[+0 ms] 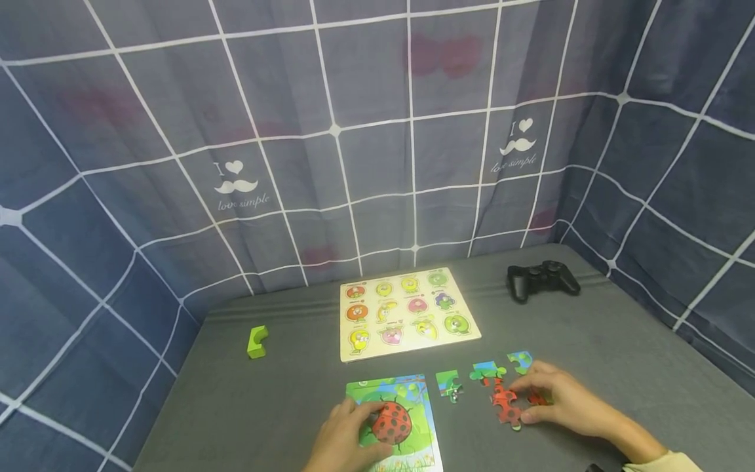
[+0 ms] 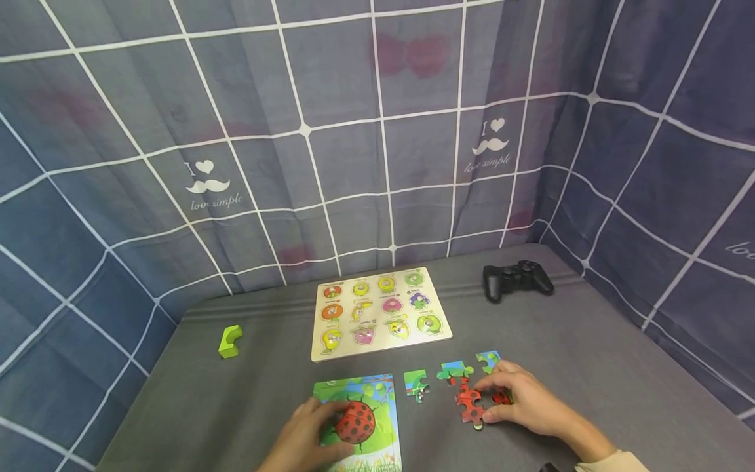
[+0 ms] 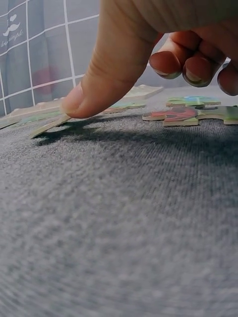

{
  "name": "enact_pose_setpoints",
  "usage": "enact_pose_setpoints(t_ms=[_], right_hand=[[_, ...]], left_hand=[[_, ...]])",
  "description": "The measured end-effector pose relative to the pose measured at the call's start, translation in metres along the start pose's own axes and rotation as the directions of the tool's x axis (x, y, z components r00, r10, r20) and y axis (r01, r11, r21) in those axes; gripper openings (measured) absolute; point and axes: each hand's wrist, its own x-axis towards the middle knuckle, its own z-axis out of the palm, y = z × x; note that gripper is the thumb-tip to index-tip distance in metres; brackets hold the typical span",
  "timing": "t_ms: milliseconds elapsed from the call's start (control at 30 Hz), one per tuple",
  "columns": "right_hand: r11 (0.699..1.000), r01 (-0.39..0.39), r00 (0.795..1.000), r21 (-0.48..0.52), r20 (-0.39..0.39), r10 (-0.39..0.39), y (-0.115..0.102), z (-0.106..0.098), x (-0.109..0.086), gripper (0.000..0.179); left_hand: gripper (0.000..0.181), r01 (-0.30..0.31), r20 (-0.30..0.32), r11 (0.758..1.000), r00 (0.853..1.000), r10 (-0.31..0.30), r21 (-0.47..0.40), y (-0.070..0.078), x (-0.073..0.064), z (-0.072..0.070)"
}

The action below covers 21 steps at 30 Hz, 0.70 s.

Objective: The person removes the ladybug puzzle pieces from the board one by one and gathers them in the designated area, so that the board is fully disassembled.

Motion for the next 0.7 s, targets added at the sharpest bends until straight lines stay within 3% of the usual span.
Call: enact_pose_setpoints(t_ms=[267,700], right_hand=[[1.0,-0.01,1.0,0.0,0.001,0.01,0.0001,-0.0008,-0.0011,0.041],[0.994,0.067,0.998,-0.087,0.008,-0.067,0.0011,0.0039,0.001,0.035]], left_hand=[[0.063,-0.002,-0.008,1.0,1.0,0.001,-0.004,0.0011,-0.0006,0.0006],[0.063,0.035,0.035,0.999,0.999,-0.034,-0.018,-0.0003,0.0027,-0.0012]])
